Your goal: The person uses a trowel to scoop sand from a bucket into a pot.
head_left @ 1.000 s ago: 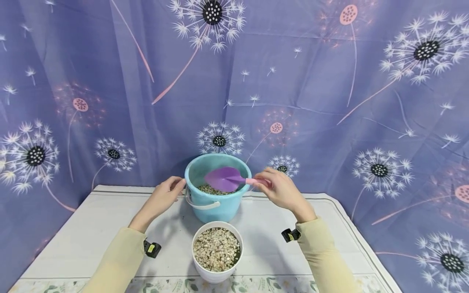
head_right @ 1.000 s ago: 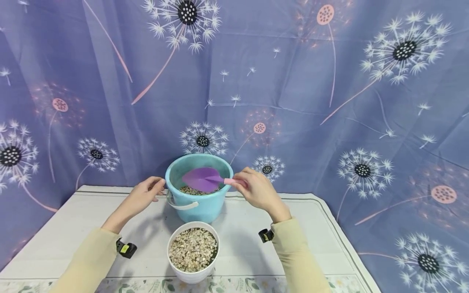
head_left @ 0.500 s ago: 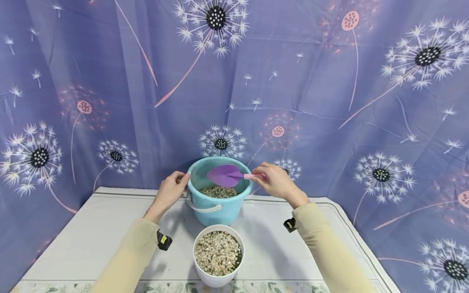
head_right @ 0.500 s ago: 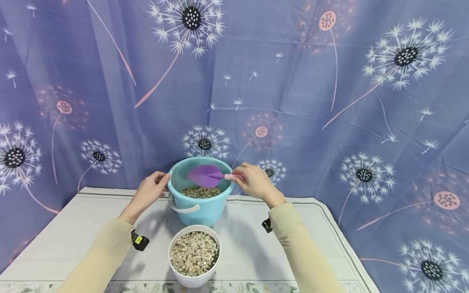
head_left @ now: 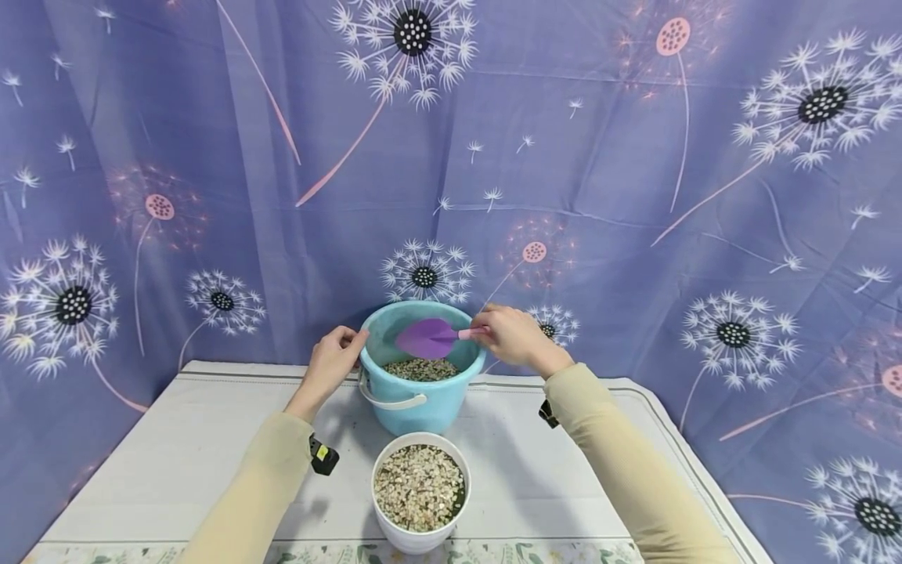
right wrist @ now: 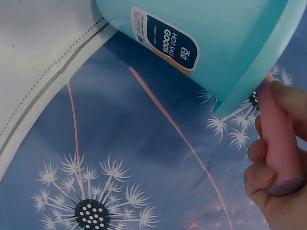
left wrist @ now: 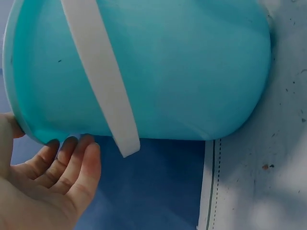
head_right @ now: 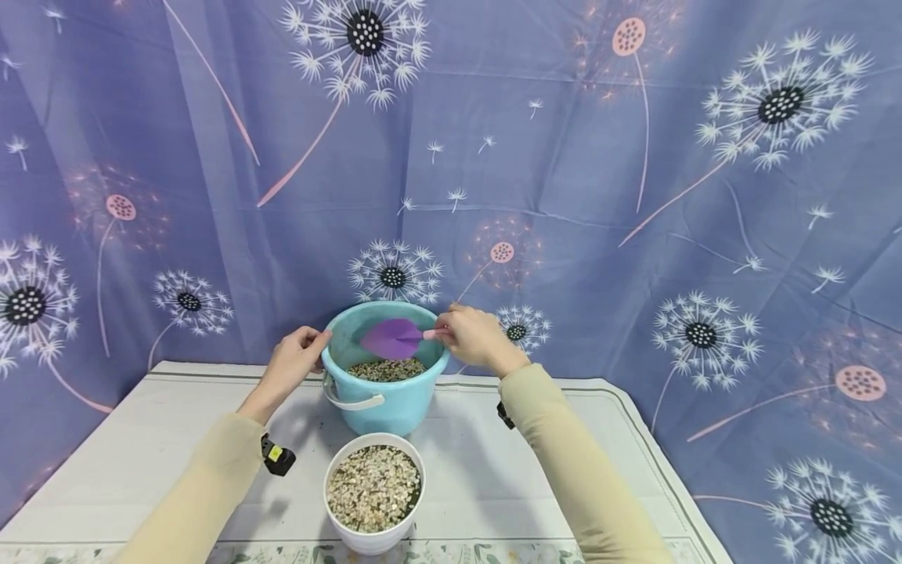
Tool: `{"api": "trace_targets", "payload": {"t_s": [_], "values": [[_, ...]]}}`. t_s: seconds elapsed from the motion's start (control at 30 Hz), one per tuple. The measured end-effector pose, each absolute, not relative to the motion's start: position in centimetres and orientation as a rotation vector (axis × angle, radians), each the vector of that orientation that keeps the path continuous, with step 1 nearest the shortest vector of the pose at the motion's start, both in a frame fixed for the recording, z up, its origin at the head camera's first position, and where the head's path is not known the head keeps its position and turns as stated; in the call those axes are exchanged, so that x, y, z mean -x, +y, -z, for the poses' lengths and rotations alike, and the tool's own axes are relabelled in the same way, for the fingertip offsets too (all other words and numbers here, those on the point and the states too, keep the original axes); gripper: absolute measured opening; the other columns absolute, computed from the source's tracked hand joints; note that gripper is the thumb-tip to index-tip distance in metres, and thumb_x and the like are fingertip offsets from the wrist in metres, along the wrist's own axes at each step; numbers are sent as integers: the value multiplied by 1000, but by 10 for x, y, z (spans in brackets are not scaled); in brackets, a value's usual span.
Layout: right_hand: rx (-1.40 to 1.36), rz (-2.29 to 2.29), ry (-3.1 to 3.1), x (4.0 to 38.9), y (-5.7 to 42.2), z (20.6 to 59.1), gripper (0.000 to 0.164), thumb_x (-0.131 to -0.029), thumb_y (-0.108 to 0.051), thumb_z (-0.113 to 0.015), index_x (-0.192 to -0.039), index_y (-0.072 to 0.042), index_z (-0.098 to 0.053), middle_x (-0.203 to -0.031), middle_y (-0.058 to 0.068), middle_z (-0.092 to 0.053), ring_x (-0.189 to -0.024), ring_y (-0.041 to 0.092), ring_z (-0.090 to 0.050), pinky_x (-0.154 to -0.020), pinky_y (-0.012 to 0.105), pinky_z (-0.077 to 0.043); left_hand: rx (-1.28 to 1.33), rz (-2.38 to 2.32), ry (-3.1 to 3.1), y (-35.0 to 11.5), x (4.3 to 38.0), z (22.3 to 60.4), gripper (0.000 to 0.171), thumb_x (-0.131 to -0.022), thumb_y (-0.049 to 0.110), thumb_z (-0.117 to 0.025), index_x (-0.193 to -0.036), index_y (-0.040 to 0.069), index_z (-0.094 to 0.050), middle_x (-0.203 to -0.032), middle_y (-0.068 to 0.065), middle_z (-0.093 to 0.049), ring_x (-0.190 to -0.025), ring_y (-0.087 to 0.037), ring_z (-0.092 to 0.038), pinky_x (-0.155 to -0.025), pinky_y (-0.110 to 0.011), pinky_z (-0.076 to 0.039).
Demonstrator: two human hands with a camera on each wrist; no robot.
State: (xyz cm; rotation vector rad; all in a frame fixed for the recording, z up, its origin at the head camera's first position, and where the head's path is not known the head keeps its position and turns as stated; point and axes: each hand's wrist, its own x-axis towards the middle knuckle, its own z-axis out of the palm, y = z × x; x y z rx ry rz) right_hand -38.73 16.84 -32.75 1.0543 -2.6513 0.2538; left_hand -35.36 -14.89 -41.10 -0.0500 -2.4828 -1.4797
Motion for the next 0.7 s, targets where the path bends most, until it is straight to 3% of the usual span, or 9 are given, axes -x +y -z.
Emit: {"api": "trace_targets", "payload": {"t_s": [0.17, 0.43, 0.7], "values": [[-1003, -136, -2689, 392, 158, 325, 19, -94, -31, -67, -94, -14, -74, -82, -4, -56, -69, 13, -55, -58, 29, -50, 53, 1564, -2433, -147, 355, 413, 39, -100, 40, -53, -106, 3, -61, -88, -11, -61, -72, -22, -64, -69, -38, -57], [-858, 41, -2739, 394, 133, 322, 25, -95, -38, -64, -87, -15, -70, -82, 0, -55, -66, 18, -57, -57, 37, -52, 34, 1640, -2362, -143, 358, 418, 33, -101, 36, -54, -100, 3, -58, -84, -11, -57, -68, -22, -61, -70, -45, -57], [-779, 303, -2657, 394, 113, 333, 25, -93, -36, -67, -95, -12, -75, -89, 7, -62, -74, 27, -62, -57, 44, -54, 34, 1644, -2322, -142, 359, 422, 33, -101, 36, -53, -98, 4, -57, -84, -12, -55, -68, -22, -59, -69, -47, -57]]}}
